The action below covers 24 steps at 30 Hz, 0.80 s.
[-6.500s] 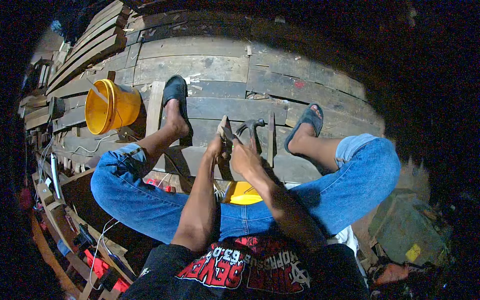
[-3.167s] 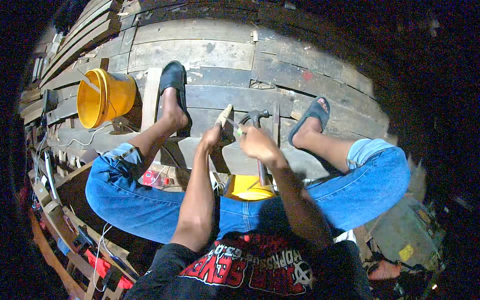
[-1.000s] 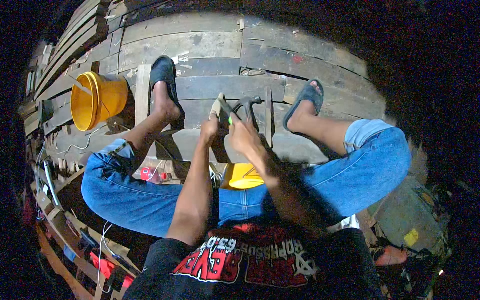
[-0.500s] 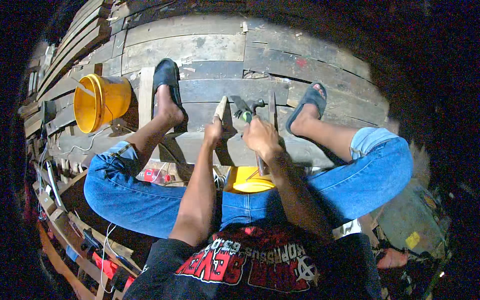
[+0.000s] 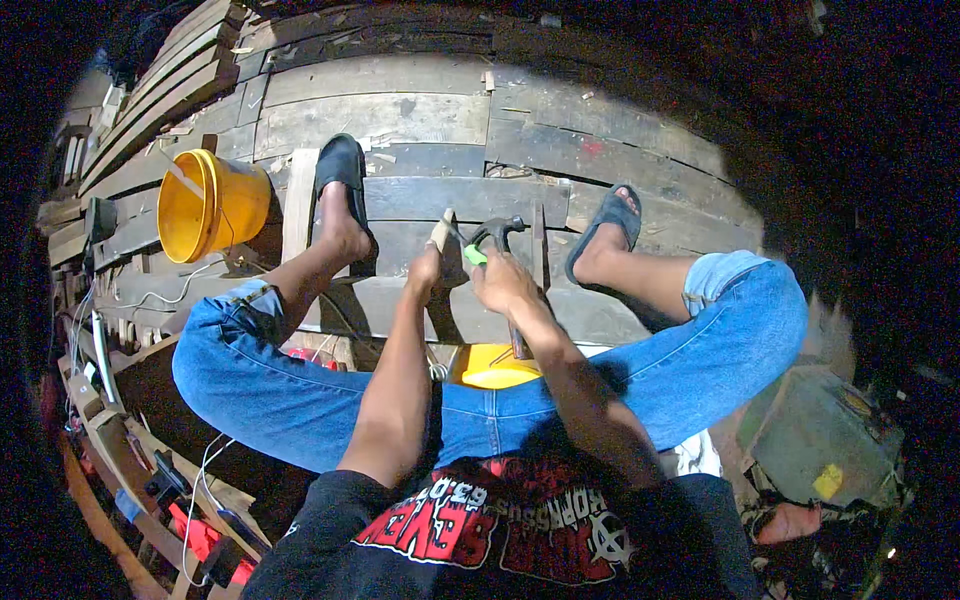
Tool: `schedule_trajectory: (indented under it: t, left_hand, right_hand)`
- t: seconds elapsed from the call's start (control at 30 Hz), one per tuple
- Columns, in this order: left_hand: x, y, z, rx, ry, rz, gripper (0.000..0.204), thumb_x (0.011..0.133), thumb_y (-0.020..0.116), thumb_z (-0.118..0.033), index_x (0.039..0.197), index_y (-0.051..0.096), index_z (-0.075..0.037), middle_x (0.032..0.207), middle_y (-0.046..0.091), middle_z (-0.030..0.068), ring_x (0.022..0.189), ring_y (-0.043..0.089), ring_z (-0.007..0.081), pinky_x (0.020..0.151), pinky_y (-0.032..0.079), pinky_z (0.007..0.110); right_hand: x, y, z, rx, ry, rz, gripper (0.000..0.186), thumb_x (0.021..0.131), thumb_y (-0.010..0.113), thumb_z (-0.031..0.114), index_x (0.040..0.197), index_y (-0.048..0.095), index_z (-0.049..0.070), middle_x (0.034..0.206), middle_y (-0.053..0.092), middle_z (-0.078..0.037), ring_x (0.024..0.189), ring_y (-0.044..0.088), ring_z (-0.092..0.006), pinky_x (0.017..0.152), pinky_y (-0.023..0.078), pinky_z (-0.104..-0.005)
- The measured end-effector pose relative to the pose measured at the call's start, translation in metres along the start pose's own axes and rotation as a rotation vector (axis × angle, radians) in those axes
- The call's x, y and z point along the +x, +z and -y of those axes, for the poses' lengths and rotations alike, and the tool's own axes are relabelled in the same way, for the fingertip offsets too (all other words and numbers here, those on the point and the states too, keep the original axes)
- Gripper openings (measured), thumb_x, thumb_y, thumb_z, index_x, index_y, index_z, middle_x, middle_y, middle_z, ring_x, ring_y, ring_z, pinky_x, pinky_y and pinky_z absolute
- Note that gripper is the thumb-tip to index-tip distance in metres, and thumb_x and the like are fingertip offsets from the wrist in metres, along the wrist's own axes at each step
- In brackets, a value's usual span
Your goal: The person is using a chisel and a hammer to shape a piece of wood.
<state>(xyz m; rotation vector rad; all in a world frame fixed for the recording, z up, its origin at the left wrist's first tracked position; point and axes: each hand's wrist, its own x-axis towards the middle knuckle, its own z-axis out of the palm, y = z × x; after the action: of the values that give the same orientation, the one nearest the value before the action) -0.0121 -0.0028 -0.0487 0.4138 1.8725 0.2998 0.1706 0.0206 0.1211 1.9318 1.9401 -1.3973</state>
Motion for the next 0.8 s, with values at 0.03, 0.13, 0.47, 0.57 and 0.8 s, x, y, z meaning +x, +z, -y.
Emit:
schedule_trajectory:
  t: [0.03, 0.13, 0.47, 0.57, 0.8]
  left_hand:
    - [-0.004, 0.0, -0.002, -0.031, 0.001, -0.019, 0.07, 0.095, 0.03, -0.052, 0.105, 0.062, 0.01, 0.092, 0.063, 0.016, 0.077, 0.058, 0.0223, 0.067, 0.044, 0.037]
    - [-0.011, -0.001, -0.008, -0.063, 0.011, -0.043, 0.068, 0.095, 0.032, -0.051, 0.106, 0.062, 0.009, 0.092, 0.063, 0.0153, 0.076, 0.058, 0.0233, 0.068, 0.044, 0.038]
    - [0.001, 0.001, 0.002, -0.049, 0.042, 0.018, 0.068, 0.094, 0.036, -0.053, 0.109, 0.062, 0.009, 0.095, 0.064, 0.0143, 0.082, 0.06, 0.0224, 0.071, 0.047, 0.04]
    - [0.005, 0.0, 0.006, 0.028, 0.079, -0.034, 0.072, 0.095, 0.034, -0.055, 0.108, 0.061, 0.011, 0.098, 0.064, 0.0172, 0.087, 0.06, 0.0233, 0.075, 0.047, 0.04]
    - [0.011, -0.002, 0.009, 0.147, 0.244, -0.048, 0.073, 0.098, 0.023, -0.051, 0.11, 0.06, 0.012, 0.106, 0.064, 0.0226, 0.101, 0.056, 0.0215, 0.086, 0.043, 0.039]
  right_hand:
    - [-0.002, 0.001, 0.001, -0.003, -0.052, -0.017, 0.037, 0.088, 0.053, 0.026, 0.117, 0.053, 0.002, 0.1, 0.063, -0.029, 0.097, 0.059, -0.0454, 0.084, 0.046, -0.0516]
    - [-0.007, 0.003, 0.006, 0.004, -0.025, 0.038, 0.044, 0.085, 0.057, 0.019, 0.124, 0.043, 0.003, 0.097, 0.063, -0.03, 0.096, 0.059, -0.0458, 0.082, 0.047, -0.0512]
    - [-0.03, 0.002, 0.03, -0.209, -0.106, -0.036, 0.028, 0.089, 0.049, 0.019, 0.111, 0.058, 0.003, 0.083, 0.066, -0.025, 0.078, 0.065, -0.0413, 0.07, 0.051, -0.0507]
    - [-0.023, 0.004, 0.036, -0.249, -0.115, -0.02, 0.03, 0.09, 0.048, 0.018, 0.113, 0.058, 0.001, 0.08, 0.067, -0.022, 0.075, 0.067, -0.0388, 0.065, 0.053, -0.0483]
    - [-0.036, 0.024, 0.041, -0.334, -0.047, -0.034, 0.046, 0.087, 0.048, 0.009, 0.132, 0.049, 0.0, 0.079, 0.069, -0.02, 0.073, 0.07, -0.0319, 0.061, 0.056, -0.0431]
